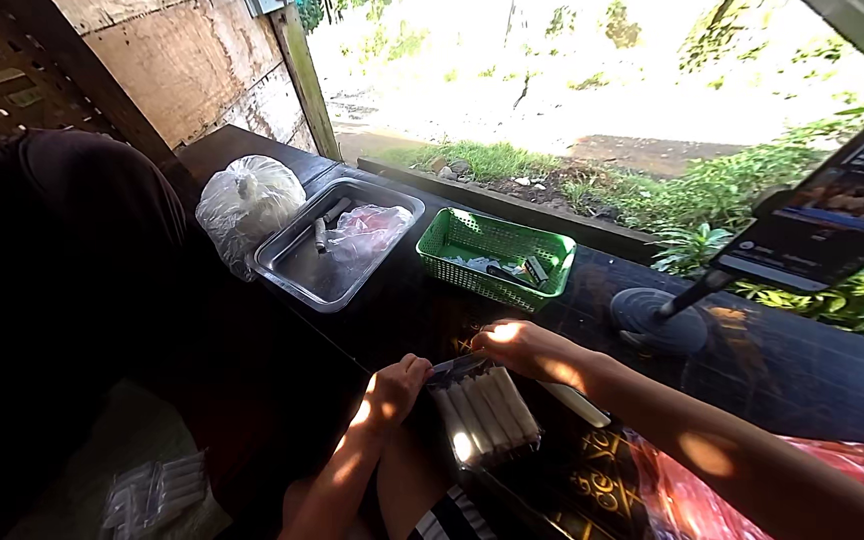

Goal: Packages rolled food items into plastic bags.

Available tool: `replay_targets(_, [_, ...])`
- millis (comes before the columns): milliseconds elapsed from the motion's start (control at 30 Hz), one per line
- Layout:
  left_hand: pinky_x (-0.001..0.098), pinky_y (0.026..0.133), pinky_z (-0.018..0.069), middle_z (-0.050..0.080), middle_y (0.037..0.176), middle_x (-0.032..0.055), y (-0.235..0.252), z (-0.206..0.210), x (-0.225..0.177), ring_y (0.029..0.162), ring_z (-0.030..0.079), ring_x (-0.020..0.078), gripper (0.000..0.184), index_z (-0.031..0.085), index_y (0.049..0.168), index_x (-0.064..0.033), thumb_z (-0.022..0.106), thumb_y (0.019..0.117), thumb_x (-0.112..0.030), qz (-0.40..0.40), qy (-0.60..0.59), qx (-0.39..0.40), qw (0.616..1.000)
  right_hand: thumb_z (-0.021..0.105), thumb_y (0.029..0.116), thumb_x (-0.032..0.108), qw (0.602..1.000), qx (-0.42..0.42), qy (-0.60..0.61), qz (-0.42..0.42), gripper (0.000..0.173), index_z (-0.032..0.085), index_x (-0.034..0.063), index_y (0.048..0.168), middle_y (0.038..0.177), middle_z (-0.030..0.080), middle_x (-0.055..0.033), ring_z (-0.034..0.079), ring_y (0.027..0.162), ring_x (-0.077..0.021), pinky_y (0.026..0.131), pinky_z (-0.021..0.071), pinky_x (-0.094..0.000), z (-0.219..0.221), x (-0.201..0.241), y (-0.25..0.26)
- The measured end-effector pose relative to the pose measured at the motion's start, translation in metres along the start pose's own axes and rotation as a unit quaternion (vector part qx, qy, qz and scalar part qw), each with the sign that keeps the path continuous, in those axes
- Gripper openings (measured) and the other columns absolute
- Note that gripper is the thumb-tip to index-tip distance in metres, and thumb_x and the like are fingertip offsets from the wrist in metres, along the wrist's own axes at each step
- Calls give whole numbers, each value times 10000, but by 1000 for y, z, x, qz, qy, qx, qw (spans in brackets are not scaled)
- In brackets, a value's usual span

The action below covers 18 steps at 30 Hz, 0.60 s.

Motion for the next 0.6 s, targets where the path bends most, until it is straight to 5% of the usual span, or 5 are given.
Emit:
replay_targets(133, [335,691,618,755,935,162,-7,-5,-7,800,762,262,174,741,988,17,570,975,-14,92,52,-8,994,569,943,-71,993,-50,-86,-66,319,700,42,1211,904,673,-215,688,844,-410,729,584,-500,8,7,-11])
replay_targets(333, [300,640,582,757,956,117,-17,-10,-7,750,723,231,222,759,1056,-34,566,948,-3,149,85,-6,985,577,908,-137,980,-29,-172,-97,451,707,103,1268,860,634,-194,650,747,-372,650,554,-468,11,19,-17])
replay_targets(467, [391,775,612,749,999,154,-9,-15,-2,890,750,276,284,754,1104,-1,528,998,-137,-34,-19,38,999,604,897,-112,972,-52,-194,-122,426,721,115,1238,839,626,-168,631,711,-338,606,536,-430,12,21,-19])
replay_targets(600, [467,966,496,679,1120,179,12,-11,-3,1090,648,310,427,702,1185,7,499,1083,-354,-267,-83,280,918,594,918,-102,973,-38,-196,-118,426,715,122,1260,863,632,-168,636,740,-342,633,542,-436,12,22,-18])
Point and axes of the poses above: each hand's wrist, its own y-axis towards the middle knuckle, its own z-axis out of the palm, x = y × z, the point moved 6 cm from there along y, towards the middle knuckle
